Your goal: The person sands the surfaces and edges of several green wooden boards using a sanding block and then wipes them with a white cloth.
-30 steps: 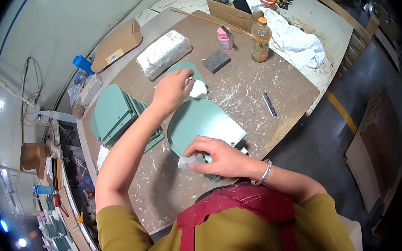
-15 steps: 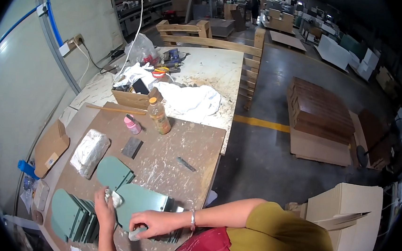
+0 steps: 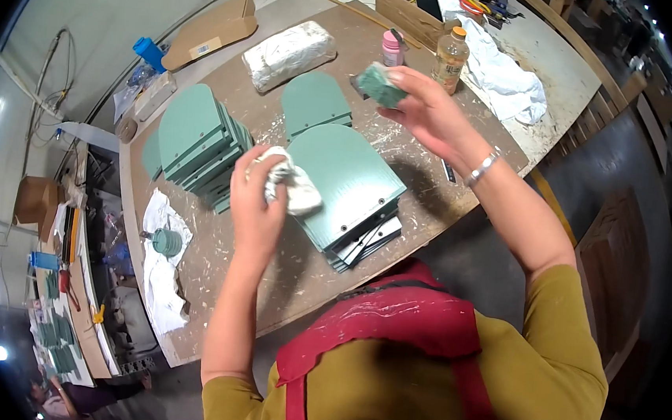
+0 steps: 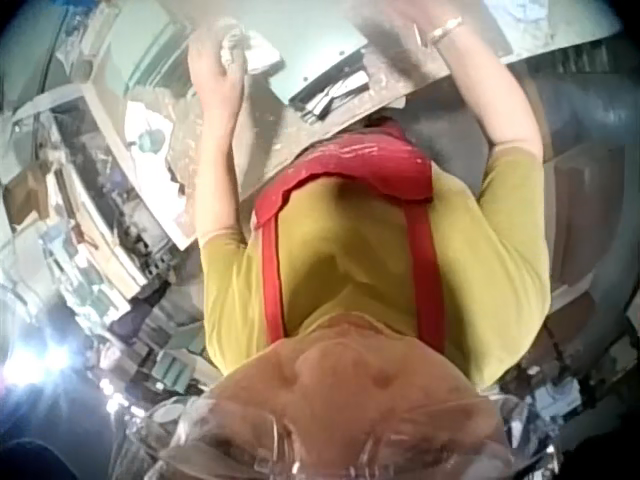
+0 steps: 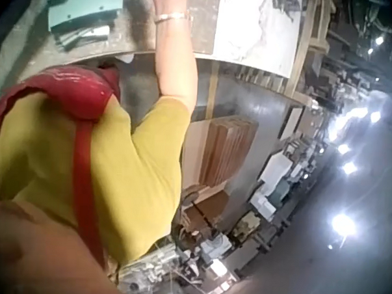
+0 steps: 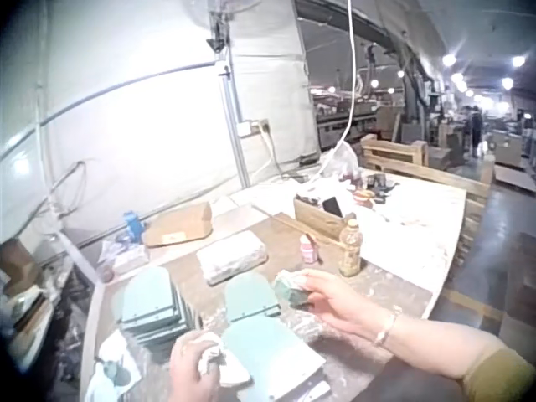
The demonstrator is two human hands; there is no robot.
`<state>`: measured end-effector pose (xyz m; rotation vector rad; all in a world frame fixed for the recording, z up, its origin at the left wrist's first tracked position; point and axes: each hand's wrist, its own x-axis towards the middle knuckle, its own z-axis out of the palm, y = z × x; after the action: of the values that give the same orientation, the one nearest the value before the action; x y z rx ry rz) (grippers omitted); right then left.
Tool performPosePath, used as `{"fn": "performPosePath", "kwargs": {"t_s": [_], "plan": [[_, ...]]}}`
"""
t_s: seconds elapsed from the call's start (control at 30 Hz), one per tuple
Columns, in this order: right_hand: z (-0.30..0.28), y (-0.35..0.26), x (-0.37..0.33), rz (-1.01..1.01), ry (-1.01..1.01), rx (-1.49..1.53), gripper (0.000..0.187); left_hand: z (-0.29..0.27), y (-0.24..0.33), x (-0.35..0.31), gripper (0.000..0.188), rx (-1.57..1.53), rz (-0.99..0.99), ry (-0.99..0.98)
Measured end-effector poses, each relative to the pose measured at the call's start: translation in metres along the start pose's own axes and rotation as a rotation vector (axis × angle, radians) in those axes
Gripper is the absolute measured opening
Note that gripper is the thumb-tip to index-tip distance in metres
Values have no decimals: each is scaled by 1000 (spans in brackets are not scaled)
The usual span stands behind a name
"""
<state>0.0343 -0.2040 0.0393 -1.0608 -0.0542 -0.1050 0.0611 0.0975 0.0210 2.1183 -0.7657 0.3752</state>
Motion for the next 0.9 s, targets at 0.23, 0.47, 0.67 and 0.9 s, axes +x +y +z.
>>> {"fn": "performPosePath", "kwargs": {"t_s": [0.23, 0.47, 0.67, 0.9], "plan": [[47, 64, 63, 373, -346, -39, 20, 91, 80, -30, 52, 519, 355, -288], [25, 79, 73, 419, -454, 1, 17, 90, 83, -44, 37, 288, 626, -374], [25, 83, 70, 419, -455, 34, 18, 65, 84, -34, 57, 251, 149, -161], [25, 69, 66, 384, -440, -22, 24, 65, 112, -45, 36, 203, 303, -308]]}}
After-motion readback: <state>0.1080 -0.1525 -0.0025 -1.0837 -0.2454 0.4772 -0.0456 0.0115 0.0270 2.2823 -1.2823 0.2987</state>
